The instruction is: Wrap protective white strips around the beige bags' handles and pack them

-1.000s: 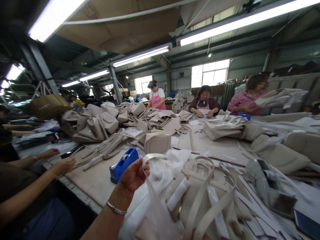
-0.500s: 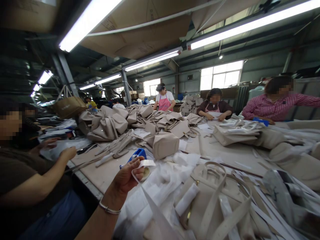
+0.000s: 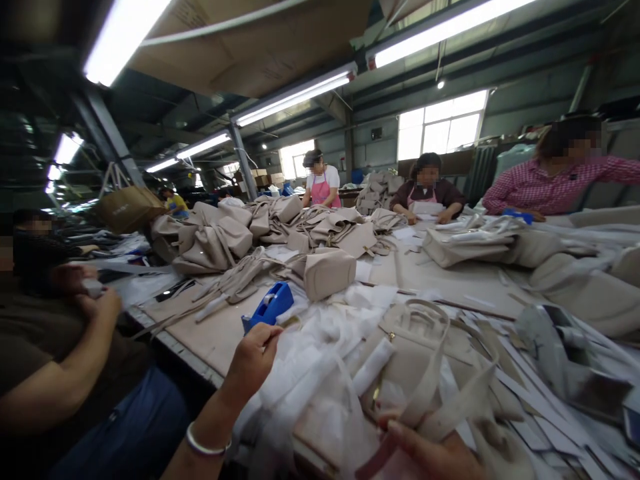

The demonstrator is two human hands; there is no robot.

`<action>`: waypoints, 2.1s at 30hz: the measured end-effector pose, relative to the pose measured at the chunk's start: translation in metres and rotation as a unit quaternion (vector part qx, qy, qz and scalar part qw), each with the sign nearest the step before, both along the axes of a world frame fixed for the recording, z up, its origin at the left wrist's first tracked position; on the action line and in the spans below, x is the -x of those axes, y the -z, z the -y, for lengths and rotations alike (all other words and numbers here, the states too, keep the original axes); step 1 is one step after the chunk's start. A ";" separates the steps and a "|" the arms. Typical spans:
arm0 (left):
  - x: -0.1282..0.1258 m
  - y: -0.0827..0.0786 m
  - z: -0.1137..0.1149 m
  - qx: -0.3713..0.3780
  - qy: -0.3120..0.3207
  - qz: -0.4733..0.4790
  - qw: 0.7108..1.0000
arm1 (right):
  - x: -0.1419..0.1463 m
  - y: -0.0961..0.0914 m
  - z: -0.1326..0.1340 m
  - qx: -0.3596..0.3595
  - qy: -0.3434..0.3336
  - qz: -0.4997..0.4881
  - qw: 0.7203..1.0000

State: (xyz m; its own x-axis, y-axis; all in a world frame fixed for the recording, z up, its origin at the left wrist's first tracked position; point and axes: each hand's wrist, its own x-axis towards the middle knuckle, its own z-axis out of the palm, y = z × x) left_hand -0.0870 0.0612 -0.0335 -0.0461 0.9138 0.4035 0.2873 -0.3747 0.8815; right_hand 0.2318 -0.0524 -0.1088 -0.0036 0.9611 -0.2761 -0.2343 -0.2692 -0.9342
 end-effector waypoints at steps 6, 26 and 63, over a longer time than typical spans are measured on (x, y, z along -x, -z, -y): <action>-0.066 0.021 0.027 0.083 0.104 -0.063 0.989 | 0.007 -0.038 0.001 -0.099 -0.033 0.040 0.994; -0.129 0.049 0.060 0.034 0.263 0.005 0.964 | 0.010 -0.041 -0.003 -0.180 -0.039 0.048 0.982; -0.121 0.033 0.045 0.118 0.170 -0.074 0.976 | 0.006 -0.028 0.007 -0.126 0.006 0.170 0.977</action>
